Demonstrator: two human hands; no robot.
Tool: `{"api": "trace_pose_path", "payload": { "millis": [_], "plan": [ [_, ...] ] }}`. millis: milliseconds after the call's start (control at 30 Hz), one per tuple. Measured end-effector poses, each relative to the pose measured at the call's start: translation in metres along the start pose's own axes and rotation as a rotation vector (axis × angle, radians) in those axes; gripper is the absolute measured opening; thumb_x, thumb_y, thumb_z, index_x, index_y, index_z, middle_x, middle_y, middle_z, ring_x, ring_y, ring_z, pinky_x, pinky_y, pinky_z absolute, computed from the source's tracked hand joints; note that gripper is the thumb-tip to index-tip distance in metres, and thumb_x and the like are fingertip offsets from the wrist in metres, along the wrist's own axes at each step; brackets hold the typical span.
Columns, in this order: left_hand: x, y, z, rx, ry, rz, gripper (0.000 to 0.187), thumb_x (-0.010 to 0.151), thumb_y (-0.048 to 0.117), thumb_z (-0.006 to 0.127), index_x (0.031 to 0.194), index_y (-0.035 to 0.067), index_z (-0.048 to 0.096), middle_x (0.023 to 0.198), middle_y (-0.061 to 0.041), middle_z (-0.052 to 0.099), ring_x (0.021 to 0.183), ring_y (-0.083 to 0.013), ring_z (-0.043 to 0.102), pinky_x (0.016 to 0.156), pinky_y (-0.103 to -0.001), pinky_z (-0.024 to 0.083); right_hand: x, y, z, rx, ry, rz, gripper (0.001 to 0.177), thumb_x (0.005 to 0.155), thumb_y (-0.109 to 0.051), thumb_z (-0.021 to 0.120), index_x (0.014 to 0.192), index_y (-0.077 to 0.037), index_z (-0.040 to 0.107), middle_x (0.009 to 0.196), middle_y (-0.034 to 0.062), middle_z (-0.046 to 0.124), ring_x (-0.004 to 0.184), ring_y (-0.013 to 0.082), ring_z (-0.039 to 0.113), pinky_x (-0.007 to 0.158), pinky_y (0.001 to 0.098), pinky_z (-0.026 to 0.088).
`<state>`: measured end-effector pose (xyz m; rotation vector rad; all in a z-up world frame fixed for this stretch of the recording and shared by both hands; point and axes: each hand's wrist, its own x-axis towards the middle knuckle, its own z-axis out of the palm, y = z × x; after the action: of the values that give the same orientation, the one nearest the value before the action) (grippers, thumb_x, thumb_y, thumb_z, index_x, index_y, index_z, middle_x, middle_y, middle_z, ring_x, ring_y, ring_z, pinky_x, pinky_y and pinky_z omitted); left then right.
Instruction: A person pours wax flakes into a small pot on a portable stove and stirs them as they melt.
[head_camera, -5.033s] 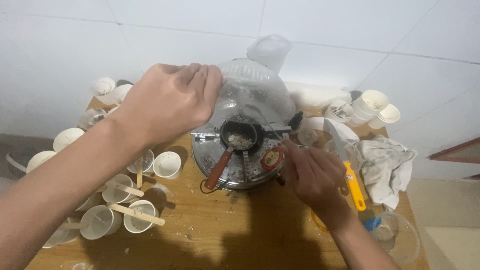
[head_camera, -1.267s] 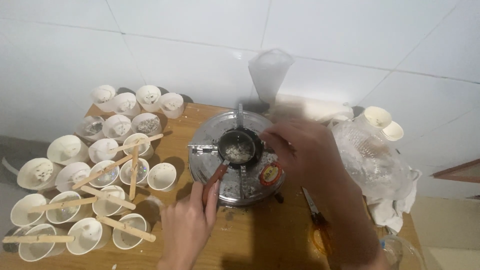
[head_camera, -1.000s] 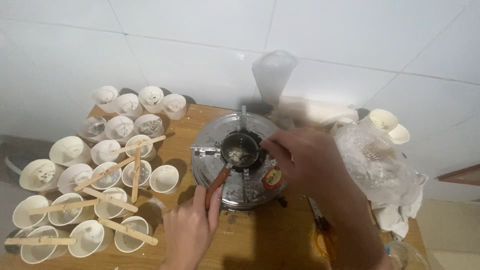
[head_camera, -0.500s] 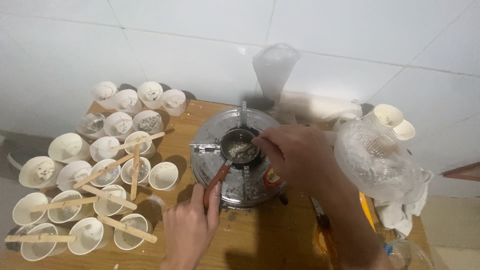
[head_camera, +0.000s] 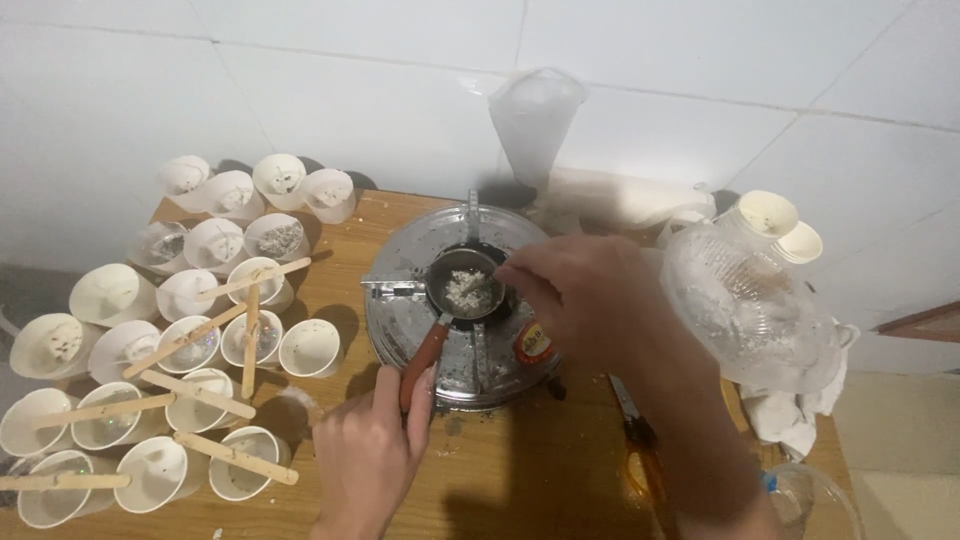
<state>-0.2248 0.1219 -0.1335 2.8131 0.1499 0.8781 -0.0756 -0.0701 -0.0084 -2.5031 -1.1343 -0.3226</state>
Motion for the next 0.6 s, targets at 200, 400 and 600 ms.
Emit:
{"api": "trace_pose_path", "payload": {
  "millis": [200, 400, 600],
  "plan": [
    [0.0, 0.002, 0.001, -0.011, -0.009, -0.014, 0.039, 0.103, 0.038, 0.063, 0.075, 0.015, 0.048, 0.046, -0.001, 0.049, 0.036, -0.019, 0.051, 0.035, -0.036, 0.037, 0.003, 0.006, 0.014, 0.028, 0.12, -0.094, 0.015, 0.097, -0.022, 0.066, 0.086, -0.018, 0.075, 0.072, -0.0016, 0.074, 0.061, 0.022, 0.064, 0.05, 0.041, 0.044],
    [-0.003, 0.001, 0.005, -0.144, -0.062, -0.101, 0.035, 0.103, 0.036, 0.056, 0.078, 0.013, 0.051, 0.045, -0.002, 0.049, 0.034, -0.0204, 0.05, 0.033, -0.038, 0.037, 0.001, -0.001, 0.0, 0.02, 0.07, -0.123, 0.024, 0.098, -0.028, 0.065, 0.079, -0.018, 0.074, 0.065, -0.0052, 0.071, 0.053, 0.0152, 0.059, 0.045, 0.0341, 0.038],
    [0.002, 0.008, 0.001, -0.365, -0.127, -0.28, 0.028, 0.103, 0.031, 0.054, 0.083, 0.011, 0.057, 0.05, -0.005, 0.058, 0.036, -0.0222, 0.053, 0.039, -0.039, 0.04, 0.0, -0.002, -0.003, 0.022, 0.073, -0.045, 0.018, 0.098, -0.028, 0.065, 0.088, -0.018, 0.077, 0.063, -0.0015, 0.067, 0.05, 0.0186, 0.056, 0.044, 0.0373, 0.041]
  ]
}}
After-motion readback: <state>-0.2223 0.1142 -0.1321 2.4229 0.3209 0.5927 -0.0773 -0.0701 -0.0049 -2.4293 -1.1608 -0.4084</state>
